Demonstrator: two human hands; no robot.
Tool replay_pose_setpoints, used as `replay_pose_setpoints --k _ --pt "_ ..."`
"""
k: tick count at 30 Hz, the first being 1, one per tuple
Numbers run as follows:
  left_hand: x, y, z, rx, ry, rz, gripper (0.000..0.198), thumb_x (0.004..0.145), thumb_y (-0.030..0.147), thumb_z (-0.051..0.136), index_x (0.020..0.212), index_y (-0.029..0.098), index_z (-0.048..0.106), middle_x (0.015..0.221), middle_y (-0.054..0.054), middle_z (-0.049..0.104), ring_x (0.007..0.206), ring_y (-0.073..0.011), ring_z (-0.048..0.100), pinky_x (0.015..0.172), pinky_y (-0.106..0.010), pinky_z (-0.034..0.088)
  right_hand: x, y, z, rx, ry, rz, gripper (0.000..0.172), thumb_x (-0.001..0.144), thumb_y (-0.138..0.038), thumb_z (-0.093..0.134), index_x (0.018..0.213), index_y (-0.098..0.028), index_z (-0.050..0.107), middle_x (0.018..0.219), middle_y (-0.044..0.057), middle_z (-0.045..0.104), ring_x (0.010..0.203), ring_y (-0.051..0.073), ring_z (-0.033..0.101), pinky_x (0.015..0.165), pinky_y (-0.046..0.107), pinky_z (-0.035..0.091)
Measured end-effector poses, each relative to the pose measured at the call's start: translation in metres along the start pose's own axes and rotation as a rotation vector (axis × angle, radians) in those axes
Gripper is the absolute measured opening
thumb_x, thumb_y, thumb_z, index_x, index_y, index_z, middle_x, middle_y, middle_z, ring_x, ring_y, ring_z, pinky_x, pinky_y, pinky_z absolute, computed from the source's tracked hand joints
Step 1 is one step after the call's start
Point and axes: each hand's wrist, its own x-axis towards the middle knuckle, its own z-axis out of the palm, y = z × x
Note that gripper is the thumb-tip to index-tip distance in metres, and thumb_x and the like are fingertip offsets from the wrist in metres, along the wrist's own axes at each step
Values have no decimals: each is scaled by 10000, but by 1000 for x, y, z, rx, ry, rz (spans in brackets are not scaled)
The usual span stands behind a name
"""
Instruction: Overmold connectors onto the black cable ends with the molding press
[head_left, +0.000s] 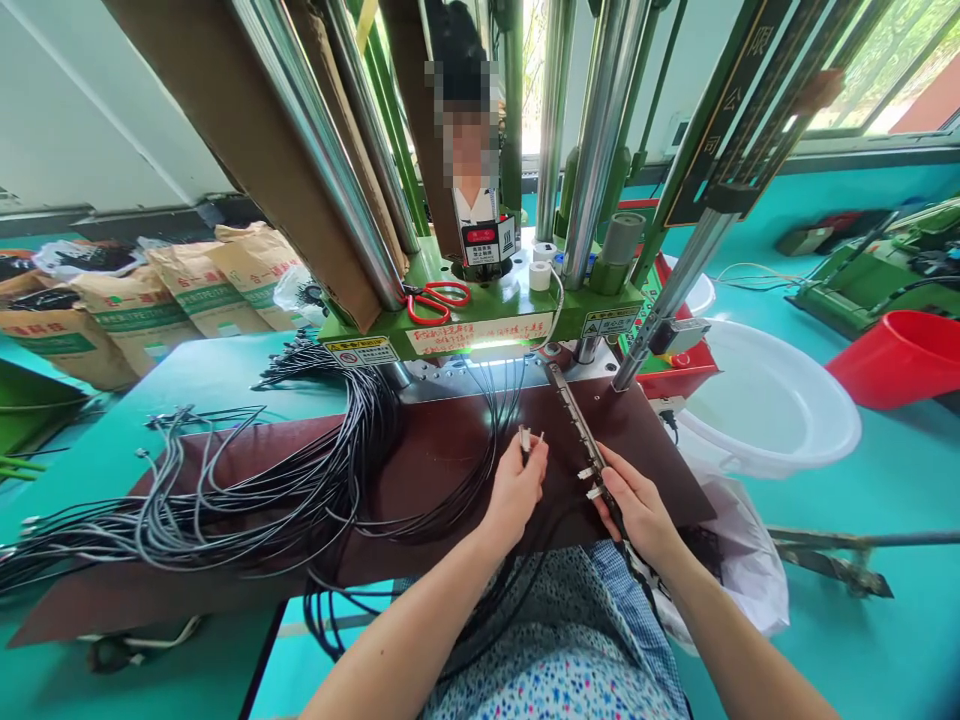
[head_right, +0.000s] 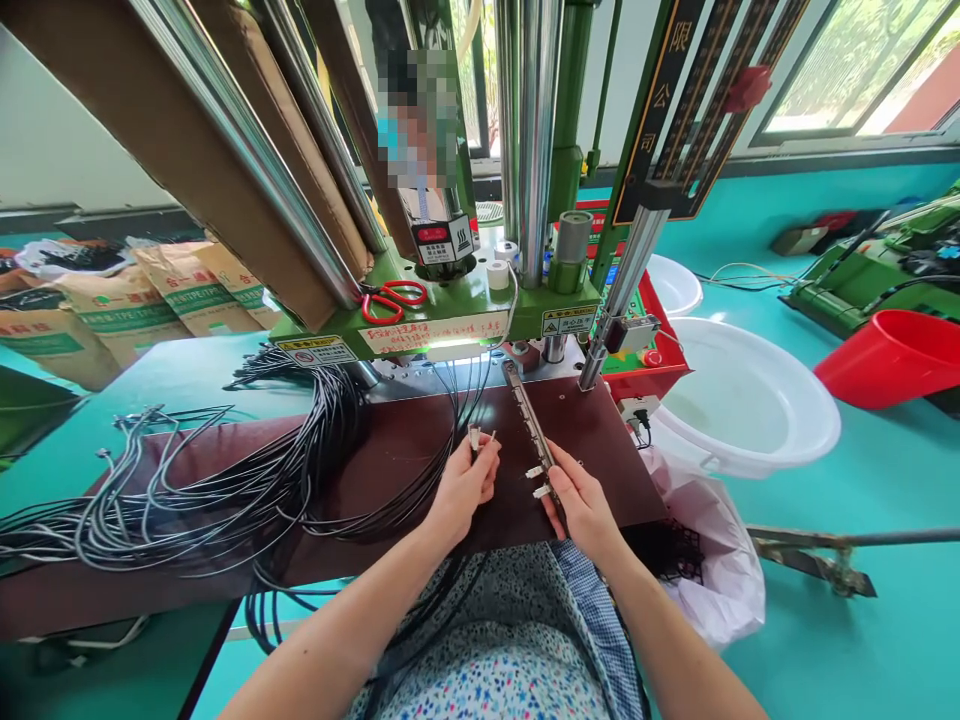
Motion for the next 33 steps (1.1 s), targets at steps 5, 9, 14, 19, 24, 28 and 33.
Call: replay_pose_setpoints --k 5,9,14,19,24,28,33 --pt "2 4 -1 60 -192 -121 327 676 463 603 674 153 497 420 99 292 359 -18 177 342 -175 91 1 0 -3 18 -54 16 484 886 -401 433 1302 -158 387 470 -64 465 301 57 366 293 166 273" --pt "0 5 2 42 -238 -174 323 658 447 622 646 148 500 397 107 259 354 -14 166 349 -180 78 1 -1 -5 -26 -107 9 493 890 -408 423 1306 -146 388 453 -57 477 300 60 378 307 171 267" --pt "0 8 2 25 -233 -175 297 655 417 629 634 154 493 379 113 244 342 -13 152 350 -186 65 2 -2 -5 -109 -145 4 507 898 -399 400 1334 -145 348 461 -60 474 305 61 371 310 176 267" --pt "0 8 2 70 -183 -150 273 664 391 616 617 150 497 379 106 264 335 -14 167 347 -190 75 2 -5 0 -243 -153 -27 525 895 -391 386 1344 -124 333 458 -65 454 320 68 376 320 184 286" --pt "9 10 -4 22 -15 105 262 684 385 609 659 134 540 476 65 394 416 -30 317 398 -171 244 0 -5 0 -87 -56 2 512 881 -398 424 1313 -127 372 460 -67 441 317 69 358 307 186 264" --pt "13 13 -12 -213 32 154 264 727 424 566 712 185 455 428 106 253 380 -37 206 364 -166 192 -1 -6 -2 0 11 31 515 873 -404 446 1311 -142 372 486 -60 445 323 72 362 310 191 261" --pt "9 10 -10 -164 -132 23 299 717 432 583 696 191 408 442 103 283 376 -26 198 354 -157 118 -1 -5 -3 -11 -37 52 518 869 -409 459 1305 -140 385 488 -52 455 324 67 356 310 189 262"
